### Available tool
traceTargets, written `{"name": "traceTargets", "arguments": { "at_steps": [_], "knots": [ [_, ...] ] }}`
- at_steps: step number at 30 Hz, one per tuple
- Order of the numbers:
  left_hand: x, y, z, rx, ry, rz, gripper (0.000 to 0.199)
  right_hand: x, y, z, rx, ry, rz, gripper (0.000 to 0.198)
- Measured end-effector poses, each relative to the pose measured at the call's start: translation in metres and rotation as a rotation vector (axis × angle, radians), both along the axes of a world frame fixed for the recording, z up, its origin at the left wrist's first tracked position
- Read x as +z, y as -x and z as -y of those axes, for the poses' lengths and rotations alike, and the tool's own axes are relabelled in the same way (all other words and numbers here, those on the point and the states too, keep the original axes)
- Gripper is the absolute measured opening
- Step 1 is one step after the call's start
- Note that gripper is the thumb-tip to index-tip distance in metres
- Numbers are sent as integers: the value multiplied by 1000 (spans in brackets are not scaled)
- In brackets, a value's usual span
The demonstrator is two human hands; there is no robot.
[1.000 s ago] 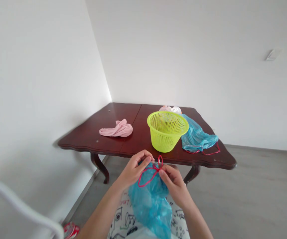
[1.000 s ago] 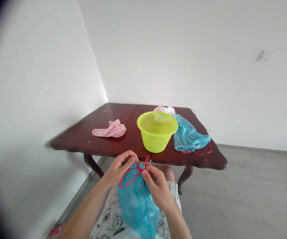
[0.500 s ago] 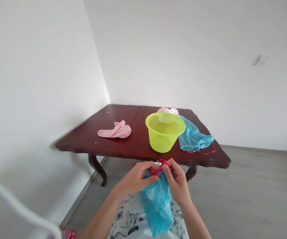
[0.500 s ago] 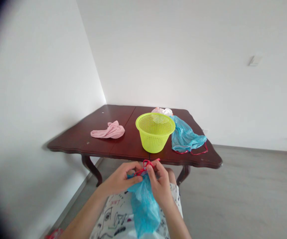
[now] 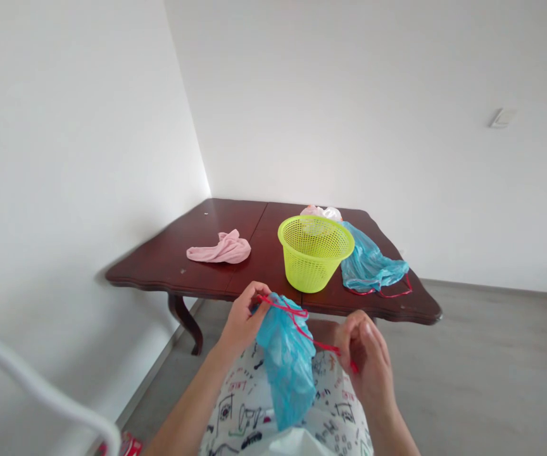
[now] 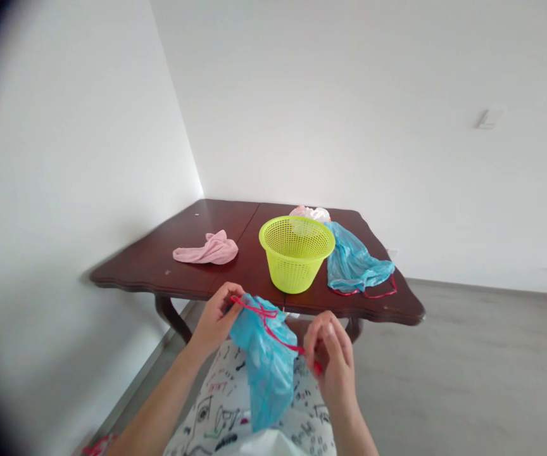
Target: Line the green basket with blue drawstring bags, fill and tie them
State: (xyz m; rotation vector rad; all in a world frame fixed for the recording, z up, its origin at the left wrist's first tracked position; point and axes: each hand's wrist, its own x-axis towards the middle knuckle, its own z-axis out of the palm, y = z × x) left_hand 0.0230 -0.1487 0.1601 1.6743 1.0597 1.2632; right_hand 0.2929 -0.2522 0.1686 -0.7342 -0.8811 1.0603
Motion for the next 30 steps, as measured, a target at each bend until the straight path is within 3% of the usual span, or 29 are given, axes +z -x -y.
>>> {"name": "traceTargets", "arguments": {
  "at_steps": [4,7,10,13,15,18,21,27,30],
  "knots": [
    [18,-4,7,-153,-75,3,30,-13,-2,-9,136,226,331,58],
    [28,-10,12,-308,-190,-84,23,-20,8,-15,100,212,456,58],
    [28,-17,18,-394,-202,-110,25,-21,24,-19,128,166,510,55],
    [26,-17,23,-392,-128,-58,25,-21,32,-21,314,150,491,57],
    [26,-10,23,-379,-52,5,27,-23,27,-21,361,139,470,59],
    [26,4,19,-393,46,90,37,-28,12,-22,275,102,449,58],
    [22,10,17,-418,151,187,42,-27,5,-22,208,76,445,42],
    [3,-10,24,-494,372,400,51,-11,35,-21,272,73,637,33],
    [1,-9,20,-457,429,469,59,-14,30,-23,171,83,614,34]
  ]
}}
